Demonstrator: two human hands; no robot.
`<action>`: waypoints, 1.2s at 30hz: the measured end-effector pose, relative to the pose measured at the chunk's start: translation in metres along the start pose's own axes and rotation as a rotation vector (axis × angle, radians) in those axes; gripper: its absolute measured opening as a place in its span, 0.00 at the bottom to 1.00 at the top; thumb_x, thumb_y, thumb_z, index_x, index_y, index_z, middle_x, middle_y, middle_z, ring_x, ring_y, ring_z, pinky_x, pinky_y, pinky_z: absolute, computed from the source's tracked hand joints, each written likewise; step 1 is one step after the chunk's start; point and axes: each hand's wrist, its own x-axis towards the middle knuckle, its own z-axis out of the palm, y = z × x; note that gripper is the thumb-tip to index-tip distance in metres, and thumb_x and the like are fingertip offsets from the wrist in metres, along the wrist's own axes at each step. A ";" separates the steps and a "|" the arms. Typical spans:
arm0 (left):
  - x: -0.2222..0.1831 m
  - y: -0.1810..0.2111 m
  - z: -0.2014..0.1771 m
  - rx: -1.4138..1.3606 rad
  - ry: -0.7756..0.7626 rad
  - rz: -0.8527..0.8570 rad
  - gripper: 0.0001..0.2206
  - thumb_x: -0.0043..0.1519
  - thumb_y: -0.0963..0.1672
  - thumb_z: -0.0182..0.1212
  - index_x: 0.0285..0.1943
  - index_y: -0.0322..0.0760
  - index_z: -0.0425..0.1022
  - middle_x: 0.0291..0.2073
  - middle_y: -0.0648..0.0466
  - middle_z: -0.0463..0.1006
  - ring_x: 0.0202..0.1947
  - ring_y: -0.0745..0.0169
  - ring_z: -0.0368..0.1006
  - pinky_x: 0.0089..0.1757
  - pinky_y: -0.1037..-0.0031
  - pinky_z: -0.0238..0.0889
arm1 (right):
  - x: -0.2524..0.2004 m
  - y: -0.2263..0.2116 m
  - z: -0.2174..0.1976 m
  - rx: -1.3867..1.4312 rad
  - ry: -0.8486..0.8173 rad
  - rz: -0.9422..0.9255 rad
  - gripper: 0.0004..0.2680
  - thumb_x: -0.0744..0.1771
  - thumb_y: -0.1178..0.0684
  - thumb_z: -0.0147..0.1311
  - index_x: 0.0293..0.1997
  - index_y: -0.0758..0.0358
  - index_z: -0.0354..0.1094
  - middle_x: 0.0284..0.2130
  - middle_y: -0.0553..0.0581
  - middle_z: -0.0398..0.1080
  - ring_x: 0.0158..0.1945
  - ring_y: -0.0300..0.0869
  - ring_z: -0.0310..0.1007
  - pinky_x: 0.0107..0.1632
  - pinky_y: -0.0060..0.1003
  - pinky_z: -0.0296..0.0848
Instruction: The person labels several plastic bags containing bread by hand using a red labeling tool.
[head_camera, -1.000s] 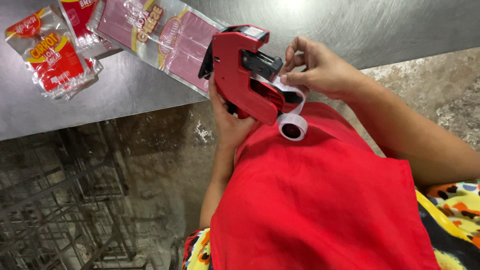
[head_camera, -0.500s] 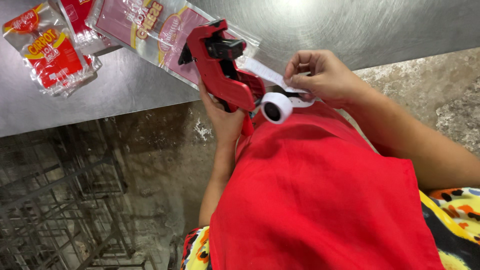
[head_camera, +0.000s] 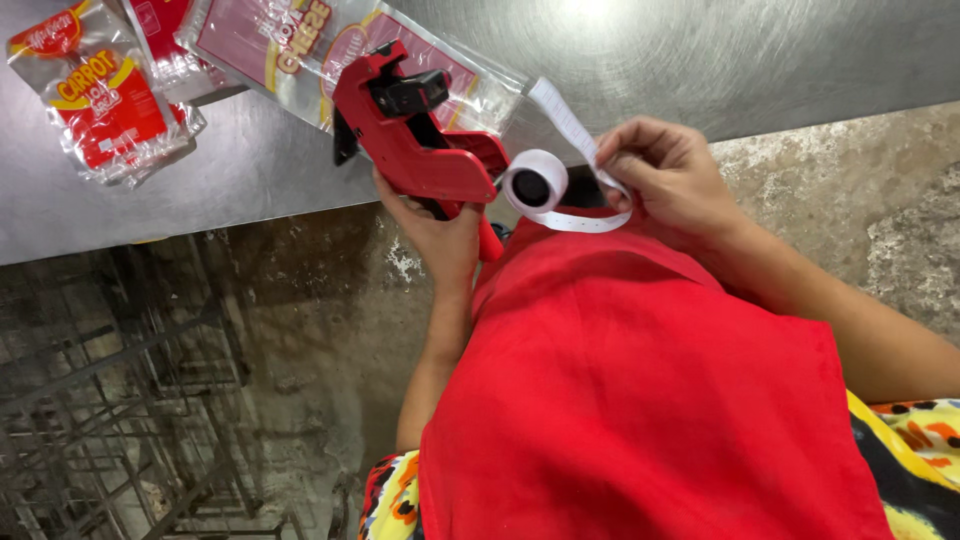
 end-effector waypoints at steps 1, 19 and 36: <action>-0.001 0.002 0.000 0.000 0.001 0.000 0.55 0.50 0.34 0.77 0.82 0.33 0.35 0.71 0.41 0.59 0.68 0.53 0.62 0.65 0.65 0.60 | -0.002 -0.006 0.001 0.004 0.027 -0.003 0.03 0.71 0.65 0.50 0.45 0.69 0.70 0.33 0.53 0.72 0.30 0.33 0.69 0.33 0.26 0.69; -0.021 0.028 0.002 0.125 -0.128 0.075 0.58 0.50 0.38 0.81 0.83 0.33 0.35 0.72 0.42 0.61 0.69 0.54 0.64 0.66 0.66 0.62 | -0.001 -0.056 0.034 -1.047 -0.062 -0.011 0.07 0.67 0.54 0.61 0.40 0.67 0.69 0.26 0.52 0.71 0.29 0.33 0.69 0.31 0.32 0.70; -0.019 0.022 0.003 0.129 -0.176 0.080 0.58 0.51 0.40 0.83 0.83 0.35 0.33 0.67 0.45 0.67 0.64 0.57 0.70 0.60 0.67 0.69 | -0.007 -0.074 0.035 -1.129 -0.085 0.144 0.04 0.62 0.55 0.65 0.31 0.65 0.78 0.21 0.53 0.76 0.25 0.33 0.70 0.28 0.34 0.70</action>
